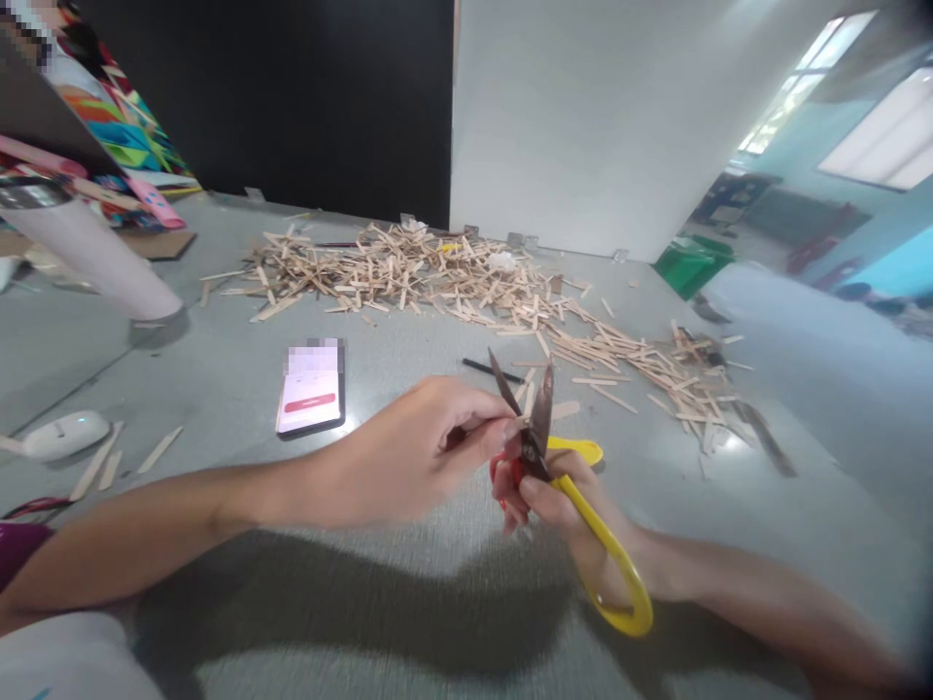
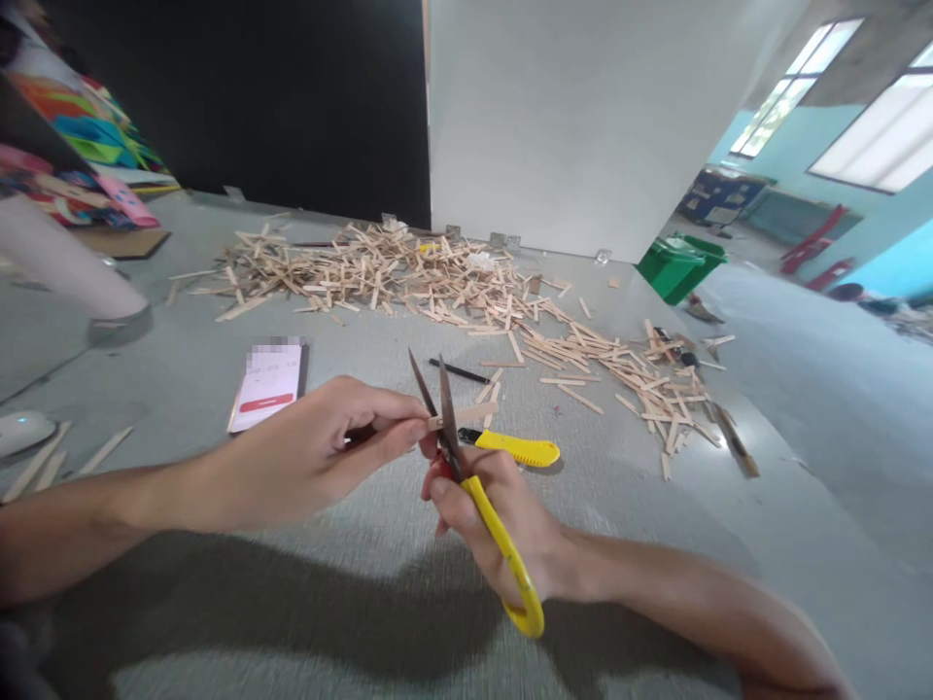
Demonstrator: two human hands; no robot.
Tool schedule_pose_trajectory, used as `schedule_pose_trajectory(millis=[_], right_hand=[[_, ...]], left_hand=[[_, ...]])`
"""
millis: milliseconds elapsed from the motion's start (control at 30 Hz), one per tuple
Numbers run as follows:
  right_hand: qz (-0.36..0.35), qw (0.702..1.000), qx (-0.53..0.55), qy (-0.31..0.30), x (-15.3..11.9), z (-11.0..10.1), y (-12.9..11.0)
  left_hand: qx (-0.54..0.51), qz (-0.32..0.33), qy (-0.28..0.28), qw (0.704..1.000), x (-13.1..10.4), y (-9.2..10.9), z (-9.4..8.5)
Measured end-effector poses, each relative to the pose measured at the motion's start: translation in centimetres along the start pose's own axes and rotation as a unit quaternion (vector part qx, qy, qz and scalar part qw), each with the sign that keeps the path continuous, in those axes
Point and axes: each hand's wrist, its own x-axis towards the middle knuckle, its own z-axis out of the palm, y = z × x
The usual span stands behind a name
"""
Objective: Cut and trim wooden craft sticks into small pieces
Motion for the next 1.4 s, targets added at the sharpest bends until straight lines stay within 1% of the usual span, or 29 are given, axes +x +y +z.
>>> schedule_pose_trajectory(millis=[167,400,633,933,1133,1233,1400], right_hand=[[0.009,1.0,-0.007,0.012,-0.19,0.03,0.17],[0.019,1.0,-0.022,0.011,-0.21,0.39,-0.4],[0.047,0.998,-0.042,0.026,-0.44,0.07,0.38],[0.055,0.997,-0.048,0.018,-0.34,0.19,-0.27],[0.023,0.996,-0.086,0.011,-0.22,-0.05,-0.52],[0.002,0.997,-0.081,0.008,-0.18,-0.11,-0.42],[-0.004,0.995,-0.095,0.006,-0.1,-0.02,-0.54]], left_hand=[[-0.012,-0.011,0.01,1.0,-0.14,0.29,-0.01],[-0.008,-0.031,0.025,0.999,-0.47,0.43,0.07],[-0.002,-0.051,0.021,0.998,-0.45,0.18,0.23],[-0.007,-0.051,0.025,0.998,-0.26,0.16,0.3],[-0.007,-0.053,0.032,0.998,-0.36,0.04,0.44],[-0.004,-0.058,0.03,0.998,-0.35,0.13,0.5],[0.003,-0.066,0.029,0.997,-0.26,0.22,0.51]])
